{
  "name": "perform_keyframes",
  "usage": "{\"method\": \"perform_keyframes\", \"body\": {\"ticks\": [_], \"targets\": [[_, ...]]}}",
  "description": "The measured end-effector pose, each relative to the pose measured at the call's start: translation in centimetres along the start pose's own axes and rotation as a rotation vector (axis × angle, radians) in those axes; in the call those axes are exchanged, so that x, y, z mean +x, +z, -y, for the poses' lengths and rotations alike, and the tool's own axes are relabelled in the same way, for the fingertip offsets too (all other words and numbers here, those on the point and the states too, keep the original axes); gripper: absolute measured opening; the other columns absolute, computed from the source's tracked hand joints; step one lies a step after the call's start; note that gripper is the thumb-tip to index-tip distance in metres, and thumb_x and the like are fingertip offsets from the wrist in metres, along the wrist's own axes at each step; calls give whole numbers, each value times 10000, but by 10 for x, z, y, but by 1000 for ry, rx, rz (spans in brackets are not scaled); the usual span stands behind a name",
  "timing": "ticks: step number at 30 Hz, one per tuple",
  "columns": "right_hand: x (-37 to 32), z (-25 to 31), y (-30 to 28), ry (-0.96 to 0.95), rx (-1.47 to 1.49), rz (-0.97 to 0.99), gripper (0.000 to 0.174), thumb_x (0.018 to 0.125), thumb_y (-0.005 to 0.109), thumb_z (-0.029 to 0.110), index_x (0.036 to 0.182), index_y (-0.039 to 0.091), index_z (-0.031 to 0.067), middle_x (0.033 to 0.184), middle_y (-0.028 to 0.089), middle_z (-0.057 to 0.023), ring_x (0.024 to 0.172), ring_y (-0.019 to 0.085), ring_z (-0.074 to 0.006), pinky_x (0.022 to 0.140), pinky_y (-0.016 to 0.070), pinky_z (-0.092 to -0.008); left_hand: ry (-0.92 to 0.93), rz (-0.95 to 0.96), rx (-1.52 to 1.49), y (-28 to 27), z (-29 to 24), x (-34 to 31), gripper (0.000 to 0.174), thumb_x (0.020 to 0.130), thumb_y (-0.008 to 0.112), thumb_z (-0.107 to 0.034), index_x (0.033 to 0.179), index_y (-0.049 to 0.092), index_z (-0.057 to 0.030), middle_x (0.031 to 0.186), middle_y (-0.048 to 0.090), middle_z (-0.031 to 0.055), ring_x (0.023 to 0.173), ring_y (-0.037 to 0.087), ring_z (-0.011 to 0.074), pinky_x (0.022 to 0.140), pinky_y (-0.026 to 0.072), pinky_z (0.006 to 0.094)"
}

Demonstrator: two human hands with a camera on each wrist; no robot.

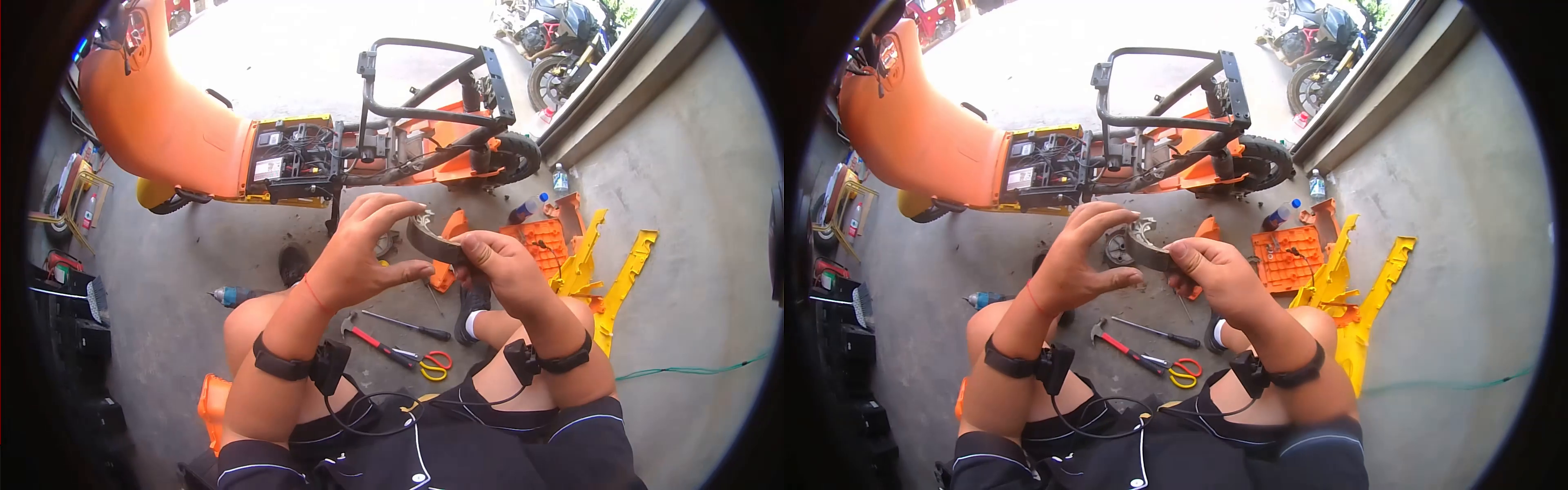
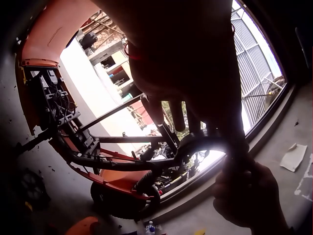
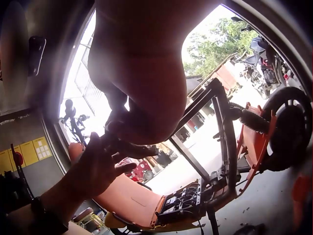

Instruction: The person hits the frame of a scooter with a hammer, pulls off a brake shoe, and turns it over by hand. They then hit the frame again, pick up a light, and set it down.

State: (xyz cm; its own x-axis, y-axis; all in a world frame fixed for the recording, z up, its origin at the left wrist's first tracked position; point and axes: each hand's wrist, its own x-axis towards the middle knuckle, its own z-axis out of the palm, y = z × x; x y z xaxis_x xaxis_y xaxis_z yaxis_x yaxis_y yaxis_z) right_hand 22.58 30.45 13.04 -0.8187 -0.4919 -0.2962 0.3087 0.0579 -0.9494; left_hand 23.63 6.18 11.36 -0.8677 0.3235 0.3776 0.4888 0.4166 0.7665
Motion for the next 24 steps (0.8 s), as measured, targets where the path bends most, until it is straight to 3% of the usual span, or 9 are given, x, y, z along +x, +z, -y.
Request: {"method": "perform_keyframes", "body": {"ticks": [1,5,9,14,18,20,22,24], "targets": [[0,-1,-1,-24,-65,9,437,1027,516,402,1116,653,-3,874,653,-34,764,596,-85,694,490,-234,4,-51,39,2,1,1,720,674,894,-322,1277,596,-66,1275,557,132,1231,489,302,1062,392,407],[5,3,2,-68,-1,-36,396,1001,576,403,1075,672,26,828,647,-22,751,585,-79,686,472,-225,13,-110,102,13,4,5,864,675,887,-364,1386,492,-73,1384,463,142,1302,425,297,1088,352,420],[11,1,-5,-18,137,9,414,1022,533,395,1107,648,6,869,653,-51,776,597,-115,712,489,-260,-106,-180,-61,17,-1,9,862,681,891,-333,1387,473,-68,1367,480,124,1320,393,332,1111,342,414],[17,1,-11,25,373,-24,445,1040,476,396,1142,611,-15,930,659,-101,779,605,-163,729,493,-300,-234,-142,-129,10,13,12,872,716,876,-350,1423,441,-82,1368,509,109,1300,438,274,1111,339,400],[21,0,-29,-8,515,150,459,1047,443,396,1129,603,-27,963,664,-130,780,612,-188,724,490,-321,-311,-173,-367,9,17,14,856,710,871,-409,1402,491,-79,1319,577,102,1262,488,226,1037,363,391],[24,-4,-35,-24,562,200,470,1050,428,400,1124,603,-30,967,666,-136,783,614,-194,723,491,-328,-282,-51,-508,8,23,13,666,737,866,-317,1287,591,-61,1228,622,65,1182,539,204,1064,376,368],[31,-8,-41,-86,610,372,493,1053,406,420,1128,597,-29,974,670,-141,787,619,-199,731,490,-335,-235,-95,-568,14,27,9,576,745,862,-270,1228,631,-58,1216,629,54,1161,549,191,1029,399,356],[28,-3,-39,-47,582,297,511,1052,400,437,1150,593,-26,1000,664,-135,824,624,-197,742,487,-334,-187,-138,-628,18,25,10,486,753,858,-222,1169,671,-55,1205,635,43,1139,559,178,995,423,344]]}}
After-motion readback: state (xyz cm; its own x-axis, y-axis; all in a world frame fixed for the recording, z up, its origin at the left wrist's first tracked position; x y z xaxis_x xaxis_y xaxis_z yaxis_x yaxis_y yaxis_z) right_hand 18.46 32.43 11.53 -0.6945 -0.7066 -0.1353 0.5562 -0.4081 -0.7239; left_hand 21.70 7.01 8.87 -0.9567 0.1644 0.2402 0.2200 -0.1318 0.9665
